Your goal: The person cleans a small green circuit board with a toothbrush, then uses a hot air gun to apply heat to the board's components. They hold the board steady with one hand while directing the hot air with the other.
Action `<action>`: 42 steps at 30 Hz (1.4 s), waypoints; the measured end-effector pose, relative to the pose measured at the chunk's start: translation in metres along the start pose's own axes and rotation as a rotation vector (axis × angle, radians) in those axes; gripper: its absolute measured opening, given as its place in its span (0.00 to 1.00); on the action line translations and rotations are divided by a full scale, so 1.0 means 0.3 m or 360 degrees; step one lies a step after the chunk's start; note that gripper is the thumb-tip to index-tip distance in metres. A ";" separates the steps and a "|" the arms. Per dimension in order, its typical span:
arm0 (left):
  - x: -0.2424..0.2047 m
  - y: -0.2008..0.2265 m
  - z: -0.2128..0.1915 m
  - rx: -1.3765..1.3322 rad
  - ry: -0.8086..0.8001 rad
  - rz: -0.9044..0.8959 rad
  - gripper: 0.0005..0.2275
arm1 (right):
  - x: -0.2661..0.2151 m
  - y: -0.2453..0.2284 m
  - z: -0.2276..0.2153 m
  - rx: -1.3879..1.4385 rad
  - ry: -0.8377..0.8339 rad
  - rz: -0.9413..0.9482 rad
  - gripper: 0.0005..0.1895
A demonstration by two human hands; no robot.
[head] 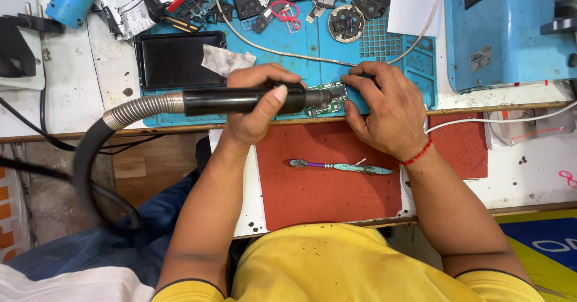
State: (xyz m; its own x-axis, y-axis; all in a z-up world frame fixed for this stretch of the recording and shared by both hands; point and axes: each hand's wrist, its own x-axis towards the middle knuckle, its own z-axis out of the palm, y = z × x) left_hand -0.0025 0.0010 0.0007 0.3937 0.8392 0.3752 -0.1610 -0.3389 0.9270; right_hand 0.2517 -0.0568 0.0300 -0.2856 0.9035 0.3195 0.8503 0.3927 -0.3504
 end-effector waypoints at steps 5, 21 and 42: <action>0.006 0.006 0.001 -0.0174 0.0116 -0.0106 0.16 | 0.005 -0.003 0.002 -0.0004 0.0014 0.0001 0.19; -0.003 0.005 0.005 0.0061 0.0061 -0.0048 0.16 | 0.007 -0.007 -0.003 -0.0008 0.0016 -0.0028 0.18; -0.005 0.013 -0.005 -0.0089 0.0187 -0.0057 0.17 | 0.008 0.014 0.010 0.0009 0.0019 -0.0048 0.18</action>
State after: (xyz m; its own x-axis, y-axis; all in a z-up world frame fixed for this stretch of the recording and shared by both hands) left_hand -0.0050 -0.0011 0.0038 0.2918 0.8956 0.3358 -0.2000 -0.2862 0.9371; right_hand 0.2534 -0.0525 0.0267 -0.3056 0.8892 0.3405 0.8388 0.4206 -0.3456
